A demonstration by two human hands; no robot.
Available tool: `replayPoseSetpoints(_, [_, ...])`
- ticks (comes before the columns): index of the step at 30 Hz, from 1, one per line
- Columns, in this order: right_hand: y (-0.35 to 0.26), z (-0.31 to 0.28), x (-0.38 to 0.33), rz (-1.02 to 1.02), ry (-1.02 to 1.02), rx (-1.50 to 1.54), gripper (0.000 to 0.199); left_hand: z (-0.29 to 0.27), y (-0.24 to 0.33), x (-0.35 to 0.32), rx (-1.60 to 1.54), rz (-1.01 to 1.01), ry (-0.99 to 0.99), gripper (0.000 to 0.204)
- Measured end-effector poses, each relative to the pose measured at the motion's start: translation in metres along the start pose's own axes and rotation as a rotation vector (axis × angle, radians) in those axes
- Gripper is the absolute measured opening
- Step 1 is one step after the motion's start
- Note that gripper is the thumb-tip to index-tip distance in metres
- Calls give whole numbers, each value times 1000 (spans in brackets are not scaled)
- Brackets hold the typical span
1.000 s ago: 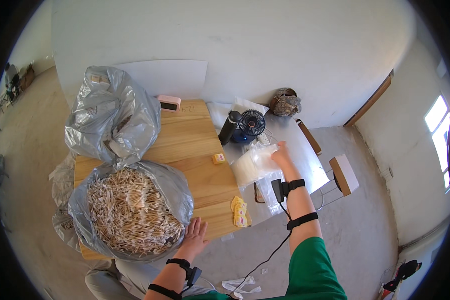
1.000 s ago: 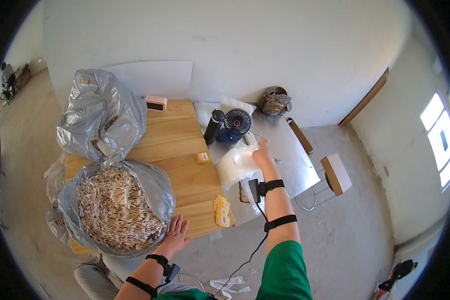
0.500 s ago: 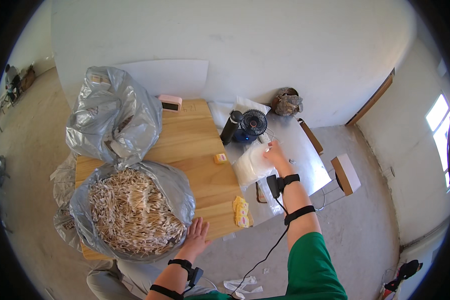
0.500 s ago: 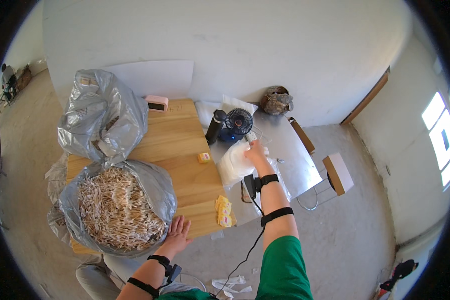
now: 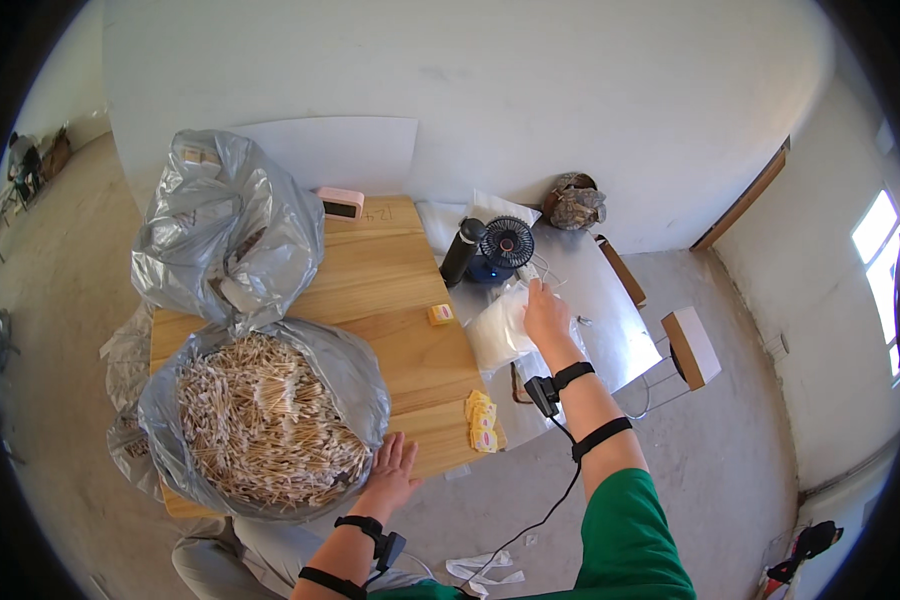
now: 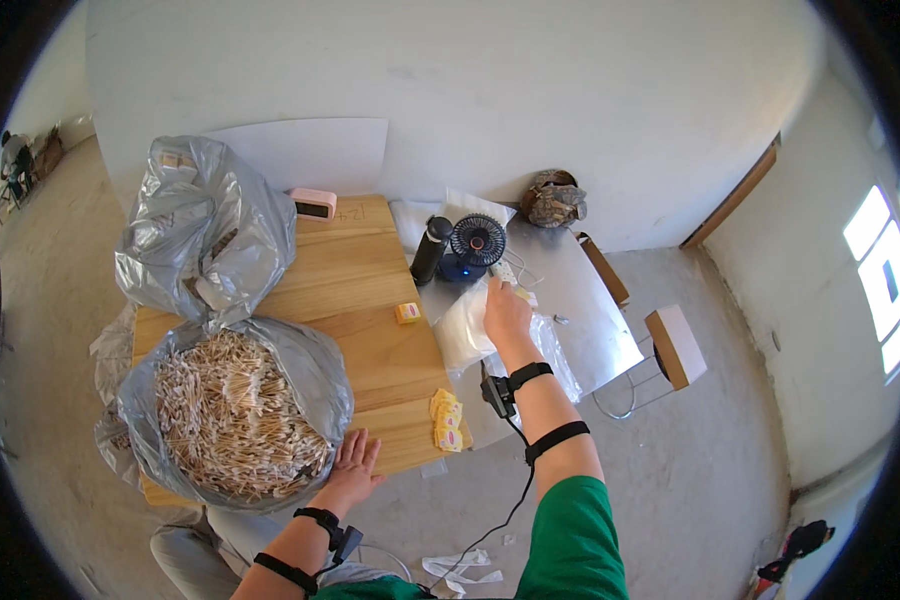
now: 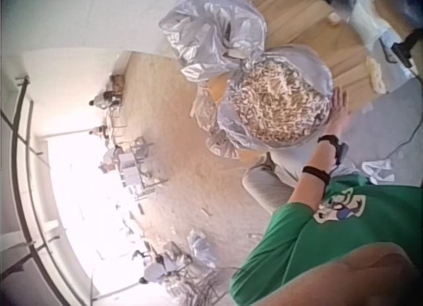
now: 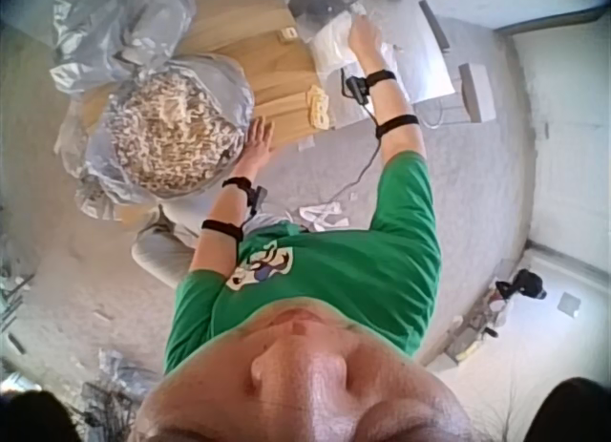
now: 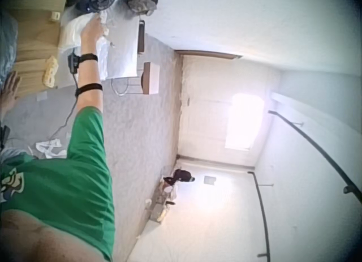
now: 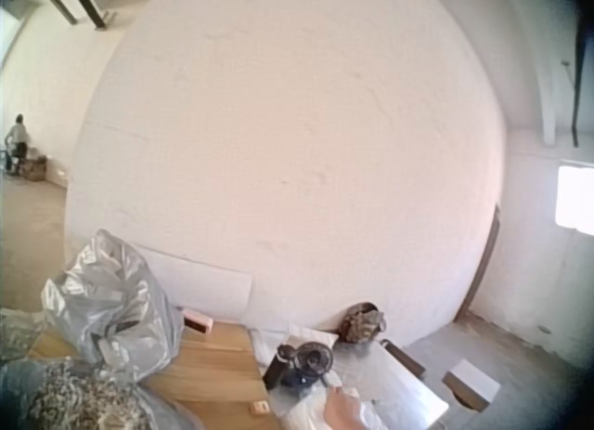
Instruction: Packing small medical or hygiene components into plastic bags.
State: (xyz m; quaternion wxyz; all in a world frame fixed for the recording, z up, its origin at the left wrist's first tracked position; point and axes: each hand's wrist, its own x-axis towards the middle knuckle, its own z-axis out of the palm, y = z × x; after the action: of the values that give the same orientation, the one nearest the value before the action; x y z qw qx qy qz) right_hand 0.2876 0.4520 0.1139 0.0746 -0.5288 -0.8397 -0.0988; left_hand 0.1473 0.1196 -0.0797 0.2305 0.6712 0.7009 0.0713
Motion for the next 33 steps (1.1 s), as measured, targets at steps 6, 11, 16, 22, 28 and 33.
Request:
replayPoseSetpoints(6, [-5, -3, -5, 76, 130, 124, 31, 0, -1, -1, -29, -3, -18, 79])
replayPoseSetpoints(11, [14, -7, -6, 7, -35, 211, 27, 3, -1, 2, 10, 11, 6, 80])
replayPoseSetpoints(16, [7, -23, -16, -1, -248, 264, 36, -5, 0, -3, -39, -15, -8, 81])
replayPoseSetpoints(22, [16, 8, -12, -67, -244, 366, 50, 1, -2, 1, -19, 8, -34, 81])
replayPoseSetpoints(28, [14, 23, -7, -91, -265, 391, 61, 4, -3, -1, -44, 14, 44, 82])
replayPoseSetpoints(33, [6, 35, -6, -9, -177, 322, 57, 3, -2, -1, -25, 18, 42, 81])
